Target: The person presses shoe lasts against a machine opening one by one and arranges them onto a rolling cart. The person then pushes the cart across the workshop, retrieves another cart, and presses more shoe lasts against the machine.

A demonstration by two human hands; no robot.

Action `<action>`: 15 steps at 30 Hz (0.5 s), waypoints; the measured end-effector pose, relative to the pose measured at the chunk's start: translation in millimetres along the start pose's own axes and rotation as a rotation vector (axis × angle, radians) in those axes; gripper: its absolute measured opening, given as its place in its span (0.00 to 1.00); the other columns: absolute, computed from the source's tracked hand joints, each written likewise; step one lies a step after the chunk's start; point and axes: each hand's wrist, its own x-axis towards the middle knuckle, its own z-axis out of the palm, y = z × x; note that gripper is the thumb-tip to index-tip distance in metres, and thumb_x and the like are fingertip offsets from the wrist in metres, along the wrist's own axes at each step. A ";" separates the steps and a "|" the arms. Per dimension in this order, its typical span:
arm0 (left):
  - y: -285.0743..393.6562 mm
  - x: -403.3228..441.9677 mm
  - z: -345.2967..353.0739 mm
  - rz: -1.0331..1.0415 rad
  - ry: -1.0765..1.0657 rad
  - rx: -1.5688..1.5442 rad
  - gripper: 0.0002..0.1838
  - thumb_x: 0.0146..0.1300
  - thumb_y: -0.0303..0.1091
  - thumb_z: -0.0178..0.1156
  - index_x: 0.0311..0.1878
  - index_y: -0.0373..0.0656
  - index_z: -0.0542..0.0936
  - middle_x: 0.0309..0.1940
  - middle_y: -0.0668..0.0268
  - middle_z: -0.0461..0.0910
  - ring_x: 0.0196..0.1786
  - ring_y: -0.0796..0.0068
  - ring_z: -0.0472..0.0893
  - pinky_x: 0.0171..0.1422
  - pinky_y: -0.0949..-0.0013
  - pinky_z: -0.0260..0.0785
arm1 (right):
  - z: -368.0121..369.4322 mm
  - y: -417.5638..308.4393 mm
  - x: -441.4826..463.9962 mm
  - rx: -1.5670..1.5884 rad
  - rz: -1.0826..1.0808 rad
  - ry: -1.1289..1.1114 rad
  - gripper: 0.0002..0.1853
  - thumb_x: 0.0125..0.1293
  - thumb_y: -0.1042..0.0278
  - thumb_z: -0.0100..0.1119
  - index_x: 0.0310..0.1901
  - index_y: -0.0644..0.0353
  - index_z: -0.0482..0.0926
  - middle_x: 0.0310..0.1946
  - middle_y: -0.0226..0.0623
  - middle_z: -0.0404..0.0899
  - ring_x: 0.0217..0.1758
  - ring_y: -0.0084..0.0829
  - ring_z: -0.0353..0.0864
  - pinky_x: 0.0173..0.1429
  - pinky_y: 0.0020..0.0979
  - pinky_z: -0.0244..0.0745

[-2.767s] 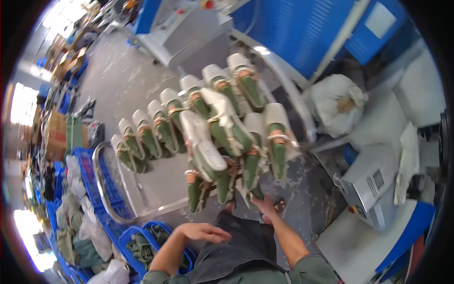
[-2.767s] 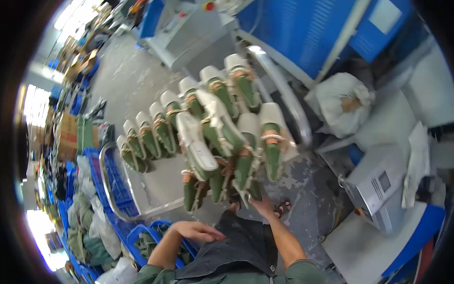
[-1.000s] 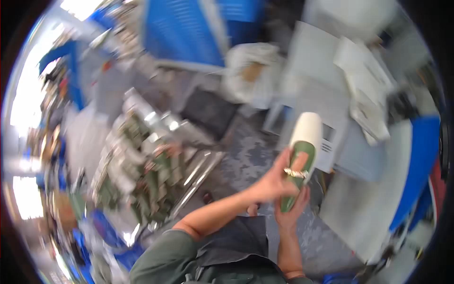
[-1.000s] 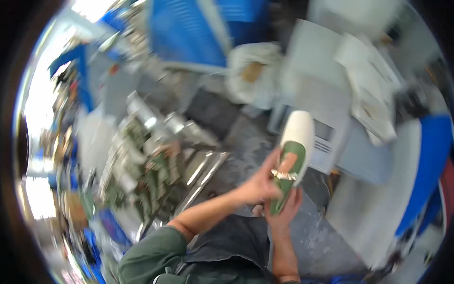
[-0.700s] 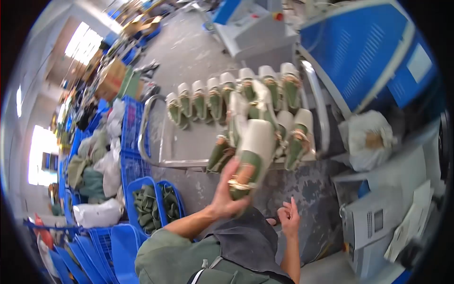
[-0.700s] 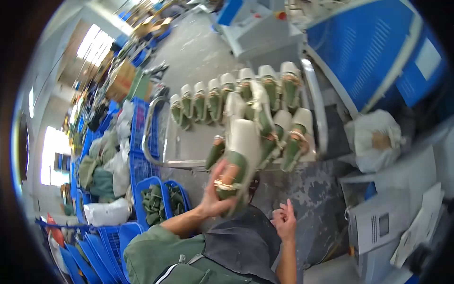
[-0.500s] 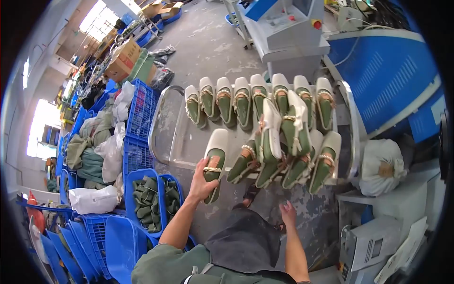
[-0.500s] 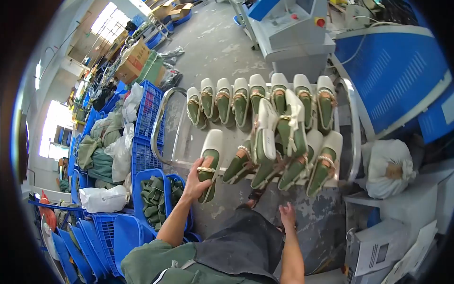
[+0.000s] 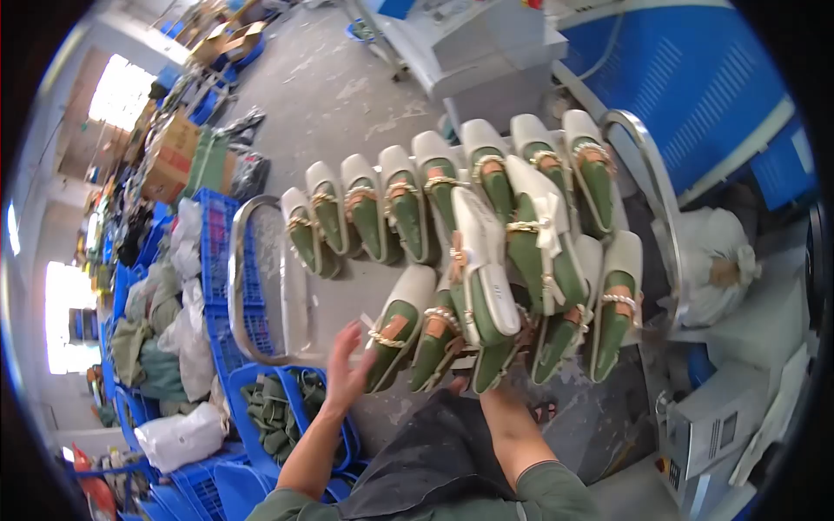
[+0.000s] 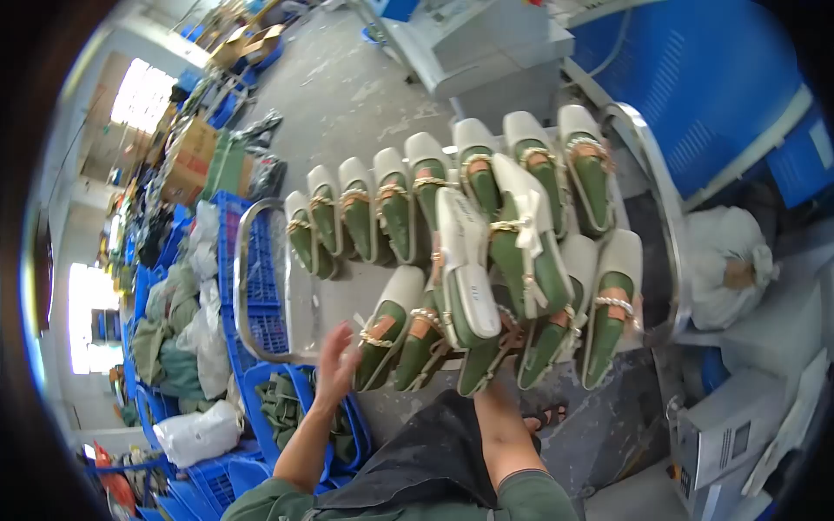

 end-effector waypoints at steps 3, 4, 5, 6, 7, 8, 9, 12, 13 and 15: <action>53.0 -19.8 -39.0 -0.009 -0.630 -0.180 0.20 0.63 0.34 0.60 0.56 0.33 0.77 0.50 0.54 0.81 0.56 0.63 0.77 0.63 0.64 0.66 | -27.1 2.7 3.3 0.325 0.045 -0.072 0.32 0.54 0.61 0.70 0.59 0.64 0.71 0.45 0.47 0.81 0.49 0.38 0.81 0.52 0.36 0.74; 67.7 -21.2 -32.7 -0.041 -0.994 -0.200 0.19 0.64 0.34 0.59 0.55 0.34 0.78 0.47 0.56 0.82 0.55 0.65 0.78 0.62 0.65 0.67 | -42.3 9.5 -13.0 0.460 0.053 -0.114 0.32 0.54 0.61 0.70 0.59 0.63 0.71 0.45 0.47 0.81 0.49 0.38 0.81 0.52 0.37 0.74; 80.2 -23.8 -20.9 -0.070 -1.358 -0.213 0.17 0.65 0.35 0.57 0.53 0.34 0.79 0.45 0.58 0.83 0.53 0.68 0.79 0.61 0.67 0.67 | -58.5 17.3 -35.2 0.605 0.076 -0.162 0.32 0.53 0.60 0.70 0.59 0.63 0.71 0.45 0.47 0.81 0.49 0.38 0.81 0.52 0.37 0.74; 64.3 -34.8 5.2 -0.106 -1.529 -0.244 0.18 0.67 0.37 0.56 0.55 0.35 0.78 0.46 0.60 0.83 0.51 0.68 0.79 0.60 0.68 0.68 | -77.7 23.7 -62.9 0.722 0.098 -0.200 0.32 0.53 0.60 0.70 0.59 0.63 0.72 0.45 0.47 0.81 0.49 0.37 0.81 0.52 0.37 0.74; 54.2 -39.8 33.8 -0.192 -1.496 -0.096 0.19 0.67 0.39 0.56 0.55 0.35 0.78 0.45 0.60 0.82 0.50 0.68 0.79 0.59 0.67 0.68 | -97.1 30.0 -93.5 0.823 0.122 -0.225 0.32 0.53 0.60 0.71 0.58 0.63 0.72 0.45 0.47 0.81 0.49 0.37 0.80 0.52 0.37 0.74; 43.9 -47.1 65.9 -0.272 -1.453 0.052 0.20 0.67 0.41 0.56 0.55 0.35 0.78 0.45 0.60 0.82 0.50 0.67 0.79 0.59 0.66 0.69 | -115.0 35.3 -125.1 0.867 0.145 -0.226 0.32 0.52 0.60 0.71 0.58 0.63 0.72 0.45 0.47 0.81 0.49 0.37 0.80 0.52 0.37 0.74; 24.2 -60.1 103.2 -0.275 -1.266 0.118 0.23 0.66 0.43 0.58 0.56 0.34 0.76 0.47 0.59 0.81 0.50 0.68 0.79 0.58 0.66 0.69 | -130.1 46.2 -158.4 0.864 0.145 -0.191 0.33 0.51 0.59 0.71 0.59 0.62 0.72 0.45 0.47 0.81 0.49 0.37 0.81 0.53 0.37 0.74; -84.4 -77.7 248.5 -0.278 -0.914 0.135 0.33 0.61 0.49 0.63 0.61 0.34 0.70 0.50 0.56 0.79 0.51 0.69 0.77 0.58 0.65 0.69 | -179.3 73.0 -252.3 0.786 0.188 0.007 0.37 0.49 0.56 0.72 0.61 0.60 0.71 0.46 0.45 0.82 0.49 0.37 0.81 0.56 0.36 0.73; -52.7 -77.3 278.9 -0.300 -0.869 0.012 0.36 0.60 0.48 0.64 0.64 0.35 0.66 0.51 0.55 0.78 0.52 0.67 0.77 0.58 0.65 0.69 | -197.1 79.1 -272.4 0.783 0.229 0.075 0.38 0.49 0.56 0.72 0.62 0.60 0.70 0.46 0.45 0.81 0.50 0.37 0.81 0.56 0.36 0.73; 19.4 -76.4 348.4 -0.182 -0.823 -0.196 0.39 0.59 0.44 0.66 0.69 0.36 0.61 0.53 0.54 0.75 0.52 0.65 0.76 0.59 0.65 0.70 | -229.7 94.0 -311.5 0.774 0.314 0.207 0.39 0.49 0.55 0.72 0.63 0.60 0.70 0.48 0.46 0.81 0.53 0.38 0.81 0.58 0.37 0.72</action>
